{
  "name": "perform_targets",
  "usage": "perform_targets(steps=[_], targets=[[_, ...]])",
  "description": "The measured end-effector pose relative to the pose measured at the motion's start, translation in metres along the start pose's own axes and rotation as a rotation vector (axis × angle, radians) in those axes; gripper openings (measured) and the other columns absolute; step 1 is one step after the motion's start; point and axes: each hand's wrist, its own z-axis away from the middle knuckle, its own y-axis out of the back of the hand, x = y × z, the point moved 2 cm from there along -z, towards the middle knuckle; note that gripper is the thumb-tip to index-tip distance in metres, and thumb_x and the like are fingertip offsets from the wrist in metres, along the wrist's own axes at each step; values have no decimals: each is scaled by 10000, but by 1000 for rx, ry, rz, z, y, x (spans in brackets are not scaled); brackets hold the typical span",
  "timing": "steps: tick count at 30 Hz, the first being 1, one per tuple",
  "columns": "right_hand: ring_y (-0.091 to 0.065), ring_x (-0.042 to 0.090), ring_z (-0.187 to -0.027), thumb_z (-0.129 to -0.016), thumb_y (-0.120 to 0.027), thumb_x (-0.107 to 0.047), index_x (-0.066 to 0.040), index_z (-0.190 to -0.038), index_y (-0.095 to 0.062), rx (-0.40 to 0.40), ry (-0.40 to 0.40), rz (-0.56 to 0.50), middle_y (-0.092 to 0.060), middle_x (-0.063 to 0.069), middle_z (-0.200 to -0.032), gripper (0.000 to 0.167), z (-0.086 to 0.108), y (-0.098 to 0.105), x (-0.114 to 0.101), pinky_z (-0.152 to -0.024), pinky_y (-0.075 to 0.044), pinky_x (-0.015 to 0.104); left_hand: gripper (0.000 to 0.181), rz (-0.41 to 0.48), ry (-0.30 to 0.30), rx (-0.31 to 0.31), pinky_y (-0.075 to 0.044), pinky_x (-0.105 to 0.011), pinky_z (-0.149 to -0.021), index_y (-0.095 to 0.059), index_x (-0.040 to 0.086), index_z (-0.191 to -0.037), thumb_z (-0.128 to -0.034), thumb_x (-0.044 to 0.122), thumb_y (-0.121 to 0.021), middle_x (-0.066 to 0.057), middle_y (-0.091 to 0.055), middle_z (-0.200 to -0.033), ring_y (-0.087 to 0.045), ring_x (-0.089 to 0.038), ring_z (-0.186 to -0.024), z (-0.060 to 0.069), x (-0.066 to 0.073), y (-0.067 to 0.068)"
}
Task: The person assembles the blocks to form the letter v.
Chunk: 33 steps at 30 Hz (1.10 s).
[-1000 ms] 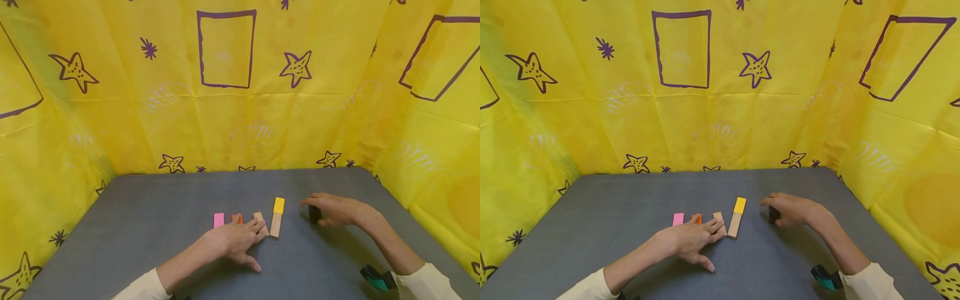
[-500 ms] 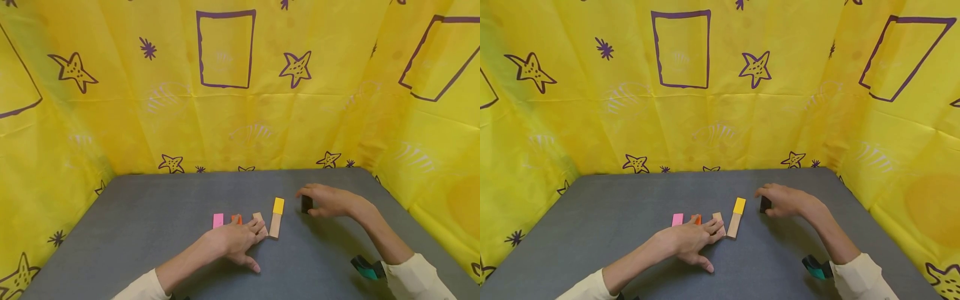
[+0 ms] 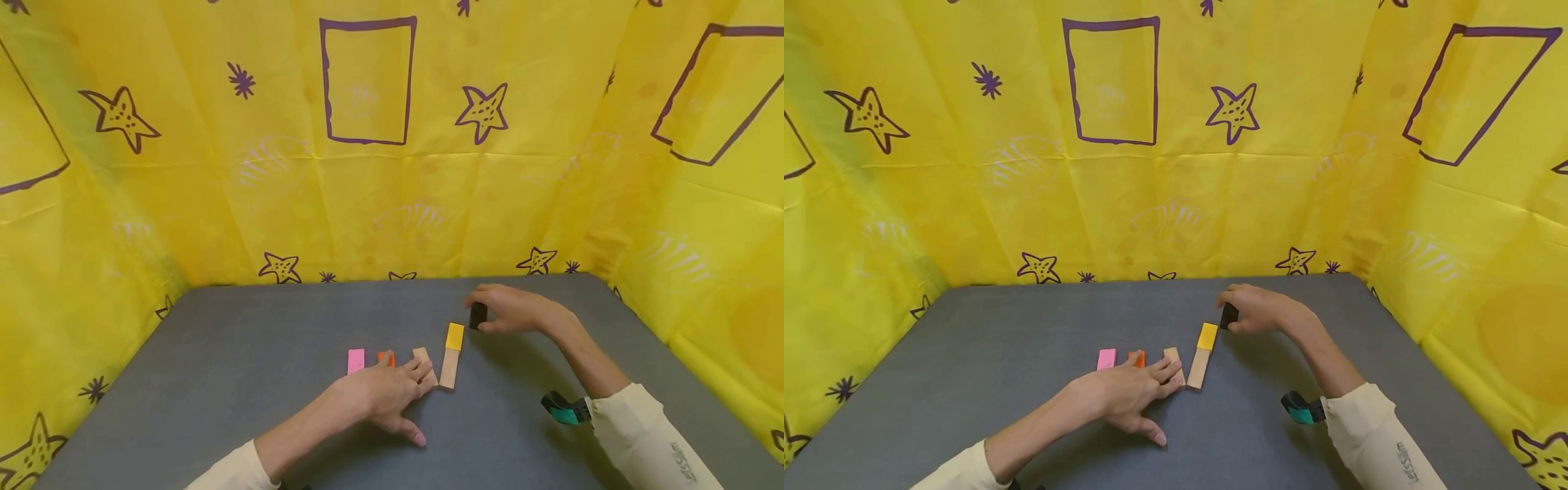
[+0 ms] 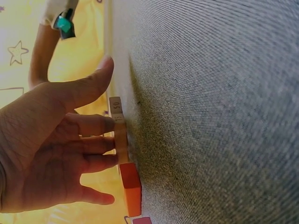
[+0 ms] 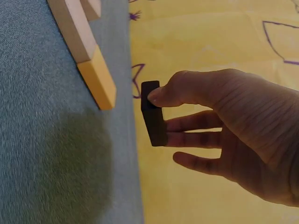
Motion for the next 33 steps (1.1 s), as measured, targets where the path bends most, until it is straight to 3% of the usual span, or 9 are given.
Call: perform_targets(steps=[13, 24, 29, 33], targets=[[-645, 321, -1164, -937, -734, -118, 24, -1345, -641, -37, -32, -9, -666, 195, -1309, 442, -38, -11, 12, -1014, -555, 497, 999, 46, -4, -32, -259, -621, -1277, -330, 294, -1647, -837, 760, -682, 59, -191, -1766, -219, -159, -1638, 0, -3, 1], [-633, 362, -1184, -974, -695, -123, 23, -1350, -635, -26, -25, -30, -662, 218, -1315, 408, -50, -32, 30, -1001, -545, 510, 997, 21, -19, -27, -265, -617, -1273, -342, 296, -1642, -833, 765, -688, 51, -206, -1762, -249, -157, -1628, -1, -2, 3], [-642, 372, -1173, -999, -574, 26, 34, -1341, -648, 8, -19, -15, -667, 230, -1288, 350, -50, -34, 33, -1000, -551, 513, 995, 16, -17, -28, -261, -619, -1274, -348, 303, -1638, -829, 769, -690, 56, -206, -1762, -253, -150, -1625, -1, -2, 5], [-653, 343, -1110, -946, -559, 112, 7, -1297, -695, -27, 0, 19, -681, 218, -1227, 392, -51, -35, 32, -962, -567, 486, 997, 18, -13, -38, -249, -623, -1279, -340, 305, -1642, -831, 765, -691, 63, -197, -1764, -233, -143, -1631, 0, -2, 5]])
